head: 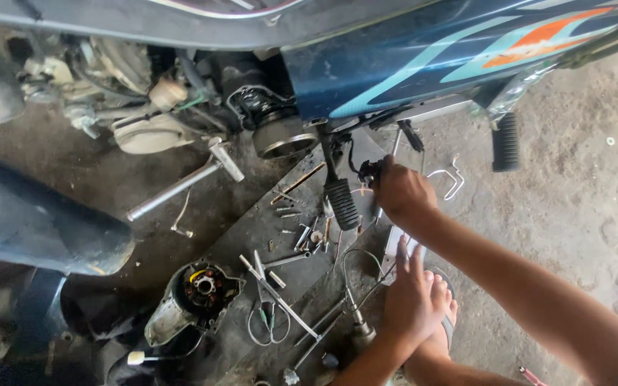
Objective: The person works on a disassembled motorcycle engine, using a multimeter to test electrical components and a wrench to tighten bolts on the engine casing. They handle various wires and small engine parts throughout the process.
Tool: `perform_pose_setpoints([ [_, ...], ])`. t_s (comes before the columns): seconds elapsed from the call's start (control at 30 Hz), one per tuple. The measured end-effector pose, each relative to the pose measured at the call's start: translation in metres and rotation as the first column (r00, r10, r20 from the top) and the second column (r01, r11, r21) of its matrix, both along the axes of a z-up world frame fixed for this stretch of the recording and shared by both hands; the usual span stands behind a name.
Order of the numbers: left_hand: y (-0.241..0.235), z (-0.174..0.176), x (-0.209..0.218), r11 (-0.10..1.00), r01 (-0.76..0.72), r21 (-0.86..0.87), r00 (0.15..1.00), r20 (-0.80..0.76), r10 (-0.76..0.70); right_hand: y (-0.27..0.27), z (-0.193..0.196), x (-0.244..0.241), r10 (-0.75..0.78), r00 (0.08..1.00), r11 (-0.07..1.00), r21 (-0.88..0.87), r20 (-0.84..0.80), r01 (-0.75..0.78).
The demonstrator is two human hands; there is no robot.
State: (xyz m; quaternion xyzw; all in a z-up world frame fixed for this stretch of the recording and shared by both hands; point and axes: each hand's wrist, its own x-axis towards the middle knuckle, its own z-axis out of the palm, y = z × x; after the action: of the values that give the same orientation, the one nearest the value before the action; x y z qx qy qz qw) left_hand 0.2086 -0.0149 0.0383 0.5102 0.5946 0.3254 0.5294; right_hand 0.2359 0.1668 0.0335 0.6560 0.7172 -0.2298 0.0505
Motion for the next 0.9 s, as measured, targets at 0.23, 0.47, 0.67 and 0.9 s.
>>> perform_pose_setpoints([
  [0.23,-0.021,-0.029,0.022,0.965,0.005,0.261,0.992,-0.123,0.028,0.025,-0.05,-0.008,0.035,0.998,0.999,-0.007,0.052,-0.035],
  [0.47,-0.021,-0.02,0.016,0.979,0.028,0.202,0.995,-0.094,-0.009,0.036,-0.055,-0.014,-0.08,0.995,0.996,-0.047,-0.055,0.077],
  [0.67,-0.022,-0.018,0.0,0.99,0.023,0.137,0.994,-0.108,-0.009,0.003,-0.024,-0.022,-0.104,0.989,0.99,-0.103,-0.108,0.093],
  [0.9,-0.048,-0.008,-0.047,0.855,0.19,0.483,0.938,-0.347,-0.013,-0.053,-0.068,0.019,0.277,0.956,0.95,-0.175,0.095,-0.258],
])
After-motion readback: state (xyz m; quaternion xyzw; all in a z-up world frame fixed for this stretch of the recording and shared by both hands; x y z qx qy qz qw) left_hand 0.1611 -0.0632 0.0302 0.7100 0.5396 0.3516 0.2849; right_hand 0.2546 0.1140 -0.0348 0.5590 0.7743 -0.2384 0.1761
